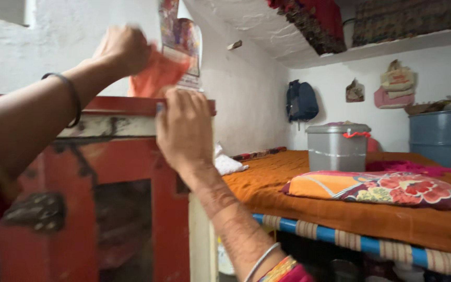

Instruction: The person closes the doors of a red wooden cabinet with mesh panels and wipes the exterior surfaces with a small pink cloth. They clean the top, sides, and front of the cabinet, including the latch area, then rub the surfaces with their hands.

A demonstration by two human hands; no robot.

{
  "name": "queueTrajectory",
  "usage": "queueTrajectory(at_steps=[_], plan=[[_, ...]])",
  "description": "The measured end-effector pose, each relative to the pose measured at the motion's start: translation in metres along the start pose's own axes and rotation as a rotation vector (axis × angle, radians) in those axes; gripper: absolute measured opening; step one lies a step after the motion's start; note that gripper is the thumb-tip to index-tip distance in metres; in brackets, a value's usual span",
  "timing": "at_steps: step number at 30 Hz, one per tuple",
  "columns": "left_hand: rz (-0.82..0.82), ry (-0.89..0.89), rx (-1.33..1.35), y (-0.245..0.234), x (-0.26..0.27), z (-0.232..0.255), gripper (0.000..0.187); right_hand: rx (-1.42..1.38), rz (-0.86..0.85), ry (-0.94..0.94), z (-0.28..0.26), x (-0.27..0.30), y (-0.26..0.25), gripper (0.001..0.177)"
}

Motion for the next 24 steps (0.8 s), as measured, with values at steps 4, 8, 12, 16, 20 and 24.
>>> queueTrajectory(at_steps=[4,8,12,16,20,24], plan=[[0.548,0.254,0.002,-0.127,0.098,0.079,0.028,-0.273,0.077,0.078,-0.005,0.022,-0.02,0.048],[0.468,0.457,-0.076,-0.154,0.189,0.147,0.026,-0.257,0.054,0.138,-0.025,0.056,-0.028,0.059],[0.228,0.6,-0.198,-0.127,0.241,0.163,0.042,-0.168,-0.164,0.316,-0.036,0.087,-0.016,0.069],[0.143,0.515,-0.324,-0.12,0.26,0.119,0.052,-0.053,-0.139,0.136,-0.059,0.096,-0.014,0.076],[0.12,0.139,-0.489,-0.134,0.269,0.067,0.055,0.047,-0.234,0.063,-0.069,0.1,-0.009,0.08],[0.187,-0.061,-0.363,-0.13,0.269,0.058,0.049,-0.07,-0.231,0.13,-0.069,0.096,-0.019,0.081]])
Point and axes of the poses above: each hand's wrist, its own x-axis away from the middle knuckle, its own y-axis out of the palm, z = x × y, the point moved 7 cm from there along -x, towards the middle knuckle, and after that the axes turned 3 degrees about y, right-handed, at the moved point
